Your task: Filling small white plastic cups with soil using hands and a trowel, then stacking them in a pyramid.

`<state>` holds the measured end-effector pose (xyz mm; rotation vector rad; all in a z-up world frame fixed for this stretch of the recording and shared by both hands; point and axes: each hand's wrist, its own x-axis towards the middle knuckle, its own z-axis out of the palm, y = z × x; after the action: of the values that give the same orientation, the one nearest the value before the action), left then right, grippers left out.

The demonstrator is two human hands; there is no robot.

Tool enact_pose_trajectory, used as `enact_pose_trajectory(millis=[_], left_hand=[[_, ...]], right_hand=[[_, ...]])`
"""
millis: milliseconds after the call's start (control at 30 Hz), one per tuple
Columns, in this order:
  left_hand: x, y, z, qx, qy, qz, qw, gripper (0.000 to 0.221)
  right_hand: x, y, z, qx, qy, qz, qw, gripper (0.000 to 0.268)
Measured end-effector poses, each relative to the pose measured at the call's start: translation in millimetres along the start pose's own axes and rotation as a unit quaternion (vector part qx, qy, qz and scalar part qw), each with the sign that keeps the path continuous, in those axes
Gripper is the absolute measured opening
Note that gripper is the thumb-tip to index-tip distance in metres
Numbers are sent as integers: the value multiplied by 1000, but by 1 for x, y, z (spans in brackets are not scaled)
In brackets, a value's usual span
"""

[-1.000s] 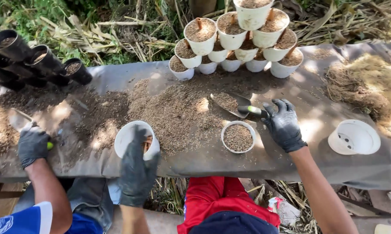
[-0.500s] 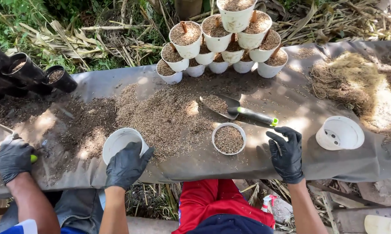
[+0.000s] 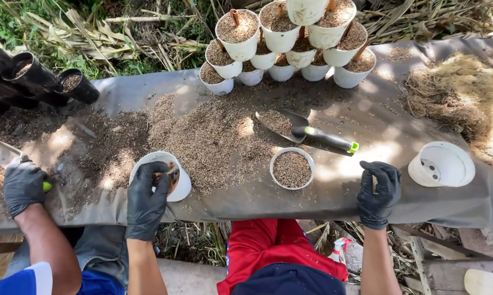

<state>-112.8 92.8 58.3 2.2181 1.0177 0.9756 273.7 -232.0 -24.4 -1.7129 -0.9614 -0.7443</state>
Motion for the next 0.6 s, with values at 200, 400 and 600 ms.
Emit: enact_pose_trajectory(millis=[200,400,600], left_hand=[[4,19,-22,-134,35,-36,990,19],[5,13,-18,-143,67,-36,987,19],[6,23,-23,-140,59,-51,987,26]], right_hand=[[4,-6,0,3,17,15,1000,10],[8,-13,-1,-3,1,25,1000,12],[12,-21,-3,-11,-15,43,999,12]])
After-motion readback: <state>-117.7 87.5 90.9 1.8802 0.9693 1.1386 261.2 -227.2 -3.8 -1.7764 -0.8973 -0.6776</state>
